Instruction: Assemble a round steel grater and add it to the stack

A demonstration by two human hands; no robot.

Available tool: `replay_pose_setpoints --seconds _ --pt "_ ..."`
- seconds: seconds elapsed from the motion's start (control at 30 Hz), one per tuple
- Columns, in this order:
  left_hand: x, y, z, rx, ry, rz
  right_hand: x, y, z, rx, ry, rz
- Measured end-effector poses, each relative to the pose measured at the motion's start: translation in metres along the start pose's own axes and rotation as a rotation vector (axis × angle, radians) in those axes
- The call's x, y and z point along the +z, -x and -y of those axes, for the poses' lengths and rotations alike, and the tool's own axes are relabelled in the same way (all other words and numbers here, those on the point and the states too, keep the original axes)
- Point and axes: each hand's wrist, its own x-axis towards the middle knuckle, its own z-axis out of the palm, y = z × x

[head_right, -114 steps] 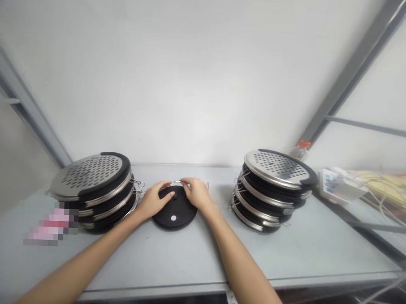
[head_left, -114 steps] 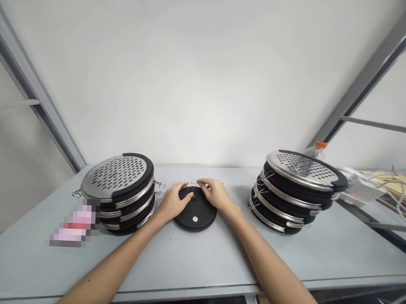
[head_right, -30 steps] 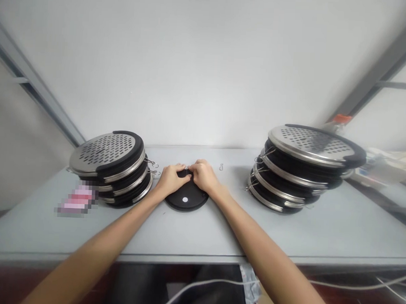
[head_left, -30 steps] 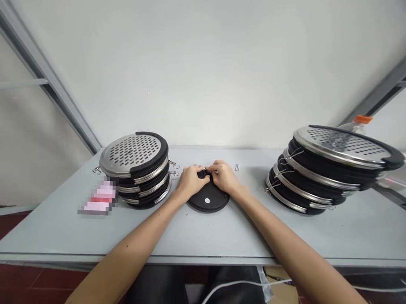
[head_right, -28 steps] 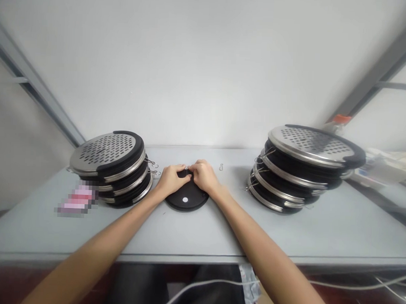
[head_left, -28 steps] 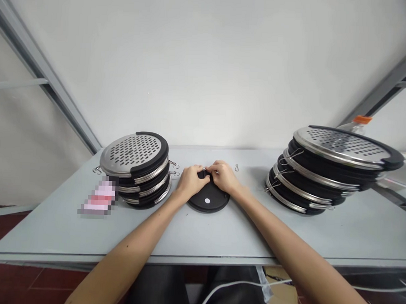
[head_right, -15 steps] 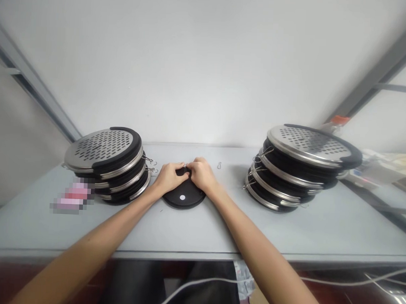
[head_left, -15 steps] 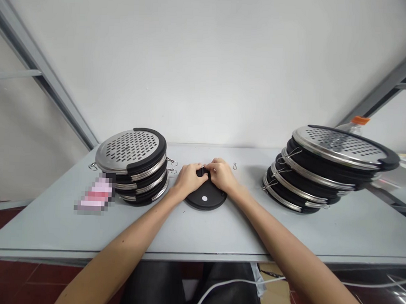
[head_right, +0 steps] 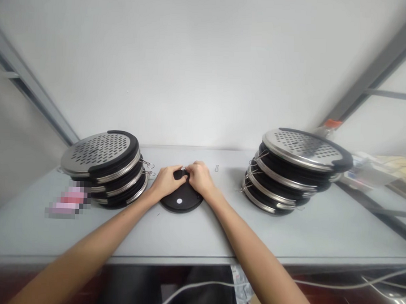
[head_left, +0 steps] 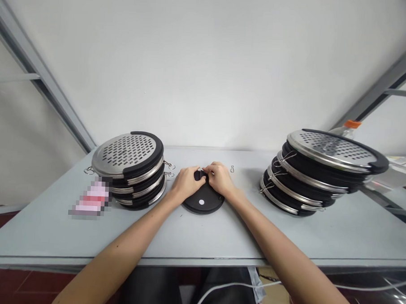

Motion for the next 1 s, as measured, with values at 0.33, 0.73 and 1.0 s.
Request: replay_pose_setpoints --seconds 0.33,0.73,1.0 --pt "-0.005 0.000 -0.005 0.096 -0.081 -0.008 0.004 0.001 -0.003 -0.026 -0.010 -0.019" --pt "-0.003 0.000 -0.012 0.038 -0.148 0.038 0.003 0.000 -0.001 -0.031 0.041 -0.004" --pt "-0.005 -0.002 -0.011 0.081 -0.162 0.055 -0.003 0.001 0.004 -0.028 0.062 0.018"
